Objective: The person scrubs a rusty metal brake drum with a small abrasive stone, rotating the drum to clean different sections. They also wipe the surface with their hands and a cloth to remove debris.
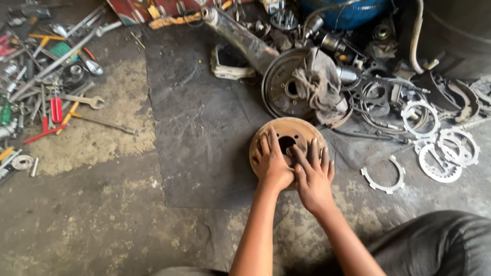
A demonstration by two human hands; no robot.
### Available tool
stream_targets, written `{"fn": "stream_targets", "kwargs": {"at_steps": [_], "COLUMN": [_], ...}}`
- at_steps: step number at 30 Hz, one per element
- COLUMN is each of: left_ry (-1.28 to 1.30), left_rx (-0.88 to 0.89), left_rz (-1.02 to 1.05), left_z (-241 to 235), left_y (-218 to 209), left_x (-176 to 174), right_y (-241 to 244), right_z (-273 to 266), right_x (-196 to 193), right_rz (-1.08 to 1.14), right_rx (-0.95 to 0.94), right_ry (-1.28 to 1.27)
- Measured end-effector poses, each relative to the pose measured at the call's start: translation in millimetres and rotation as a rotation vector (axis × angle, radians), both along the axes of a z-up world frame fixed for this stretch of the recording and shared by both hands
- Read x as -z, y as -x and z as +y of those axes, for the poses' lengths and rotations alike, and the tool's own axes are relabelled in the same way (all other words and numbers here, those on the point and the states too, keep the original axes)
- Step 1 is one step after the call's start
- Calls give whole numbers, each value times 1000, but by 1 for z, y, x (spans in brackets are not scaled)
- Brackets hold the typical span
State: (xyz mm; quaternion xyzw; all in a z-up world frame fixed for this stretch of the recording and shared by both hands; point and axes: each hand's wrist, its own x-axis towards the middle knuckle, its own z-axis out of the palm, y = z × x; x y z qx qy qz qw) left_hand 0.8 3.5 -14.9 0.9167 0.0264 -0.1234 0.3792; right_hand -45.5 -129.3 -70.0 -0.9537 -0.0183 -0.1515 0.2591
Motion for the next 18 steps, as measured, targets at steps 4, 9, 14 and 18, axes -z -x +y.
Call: {"fn": "stream_targets", "kwargs": {"at_steps": [4,9,14,18], "left_ry": [159,82,101,100], "left_rx": [-48,-5,-6,-10], "left_rz": [-94,-64,-62,-40], "left_z": [-2,-1,1,-1], "left_y": [-4,-3,2,-1], "left_x": [14,7,2,3], "right_y": [-24,-21,-3,0], "right_z": [12,3,-9,-11], "right_x": [-26,-49,-52,-49], "right_rz": [3,-41,-127,-253], "right_rx": [101,-2,1,19], "right_ry": [151,184,204,225]}}
